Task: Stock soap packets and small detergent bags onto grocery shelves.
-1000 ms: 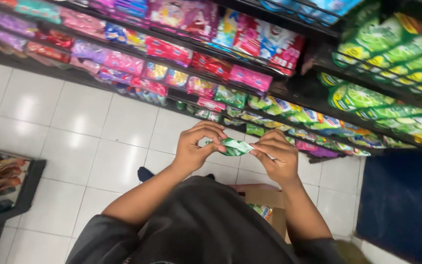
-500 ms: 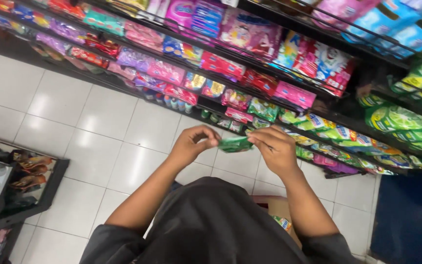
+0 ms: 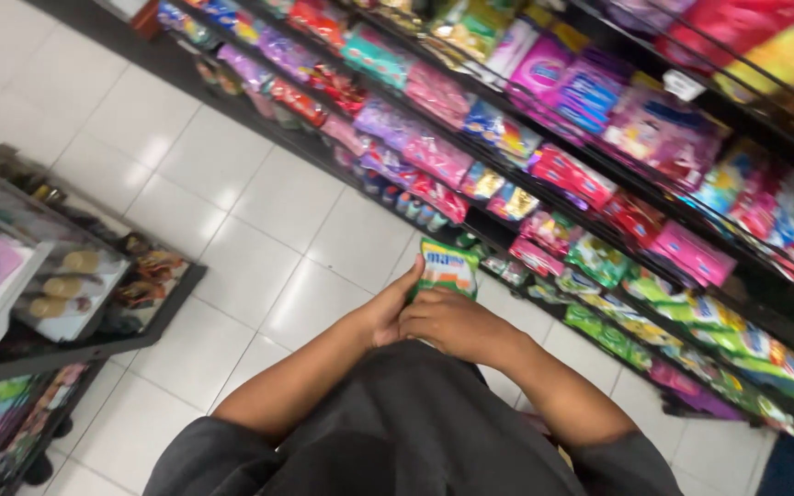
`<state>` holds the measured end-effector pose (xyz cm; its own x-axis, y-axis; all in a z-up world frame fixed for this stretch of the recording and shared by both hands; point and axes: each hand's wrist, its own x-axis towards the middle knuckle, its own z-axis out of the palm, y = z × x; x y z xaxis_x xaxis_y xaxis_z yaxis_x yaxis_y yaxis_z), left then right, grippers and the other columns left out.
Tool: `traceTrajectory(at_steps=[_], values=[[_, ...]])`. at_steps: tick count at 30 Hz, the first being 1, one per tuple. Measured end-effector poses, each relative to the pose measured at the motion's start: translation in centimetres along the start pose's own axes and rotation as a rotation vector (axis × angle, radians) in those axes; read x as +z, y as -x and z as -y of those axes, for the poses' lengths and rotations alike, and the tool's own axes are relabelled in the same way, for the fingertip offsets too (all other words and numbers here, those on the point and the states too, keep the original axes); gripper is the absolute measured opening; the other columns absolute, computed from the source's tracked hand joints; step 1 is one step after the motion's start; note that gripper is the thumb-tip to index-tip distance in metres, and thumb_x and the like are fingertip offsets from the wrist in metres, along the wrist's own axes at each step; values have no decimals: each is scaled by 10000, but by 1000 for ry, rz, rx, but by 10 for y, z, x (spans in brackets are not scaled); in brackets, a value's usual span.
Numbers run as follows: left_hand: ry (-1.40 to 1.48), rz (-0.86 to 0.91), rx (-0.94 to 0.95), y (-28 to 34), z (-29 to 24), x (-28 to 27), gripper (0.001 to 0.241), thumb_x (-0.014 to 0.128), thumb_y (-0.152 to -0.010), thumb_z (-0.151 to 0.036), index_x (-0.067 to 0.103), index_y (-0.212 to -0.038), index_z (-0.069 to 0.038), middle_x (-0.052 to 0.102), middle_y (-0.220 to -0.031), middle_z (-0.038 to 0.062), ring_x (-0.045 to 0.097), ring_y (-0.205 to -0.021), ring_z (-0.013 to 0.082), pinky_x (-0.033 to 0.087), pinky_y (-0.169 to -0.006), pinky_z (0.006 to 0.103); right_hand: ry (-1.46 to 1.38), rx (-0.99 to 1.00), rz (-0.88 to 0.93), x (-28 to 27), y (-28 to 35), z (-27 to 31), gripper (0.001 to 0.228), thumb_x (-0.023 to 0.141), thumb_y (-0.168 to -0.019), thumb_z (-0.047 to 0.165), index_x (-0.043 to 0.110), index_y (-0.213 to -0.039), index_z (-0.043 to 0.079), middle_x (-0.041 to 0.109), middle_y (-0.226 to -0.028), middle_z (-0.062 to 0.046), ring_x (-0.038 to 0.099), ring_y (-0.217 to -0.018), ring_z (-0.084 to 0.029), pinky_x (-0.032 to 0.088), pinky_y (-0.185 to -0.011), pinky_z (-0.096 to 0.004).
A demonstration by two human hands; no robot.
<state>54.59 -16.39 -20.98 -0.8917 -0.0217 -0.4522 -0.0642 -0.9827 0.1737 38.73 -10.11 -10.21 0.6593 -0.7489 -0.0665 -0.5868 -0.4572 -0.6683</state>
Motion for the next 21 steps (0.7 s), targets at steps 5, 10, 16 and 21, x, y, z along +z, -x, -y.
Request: traceTrajectory(at_steps=[5,10,16,21], values=[[71,-66,315,38,-34,-22,563,595,-1020,-416,485,-1452,-71,634,-1301,154,658,-1170,285,573,-976,439,56,-87,-260,2,-43,-3,277,713,-951,228,730,-1203,113,663,-1314,-86,573,-1284,-288,446,-1106,-423],[229,87,639,67,-78,-14,571,602,-993,-274,454,-1480,-15,601,-1399,176,594,-1296,315,479,-1112,470,193,-91,-384,-34,-87,-4,432,746,-884,273,699,-1257,59,609,-1408,-165,491,-1385,-374,358,-1162,-519],[273,106,767,73,-132,-31,645,624,-963,-251,403,-1521,-15,545,-1471,182,531,-1358,336,418,-1168,517,139,157,-736,-88,-134,-96,386,757,-955,175,651,-1316,87,699,-1223,-109,600,-1226,-305,469,-1081,-431],[232,45,792,71,-176,-59,657,631,-909,-160,418,-1503,23,584,-1418,216,573,-1325,369,439,-1154,521,424,300,-1034,-174,-198,-178,445,767,-1014,130,603,-1408,1,715,-1028,-74,576,-1033,-355,444,-944,-488]])
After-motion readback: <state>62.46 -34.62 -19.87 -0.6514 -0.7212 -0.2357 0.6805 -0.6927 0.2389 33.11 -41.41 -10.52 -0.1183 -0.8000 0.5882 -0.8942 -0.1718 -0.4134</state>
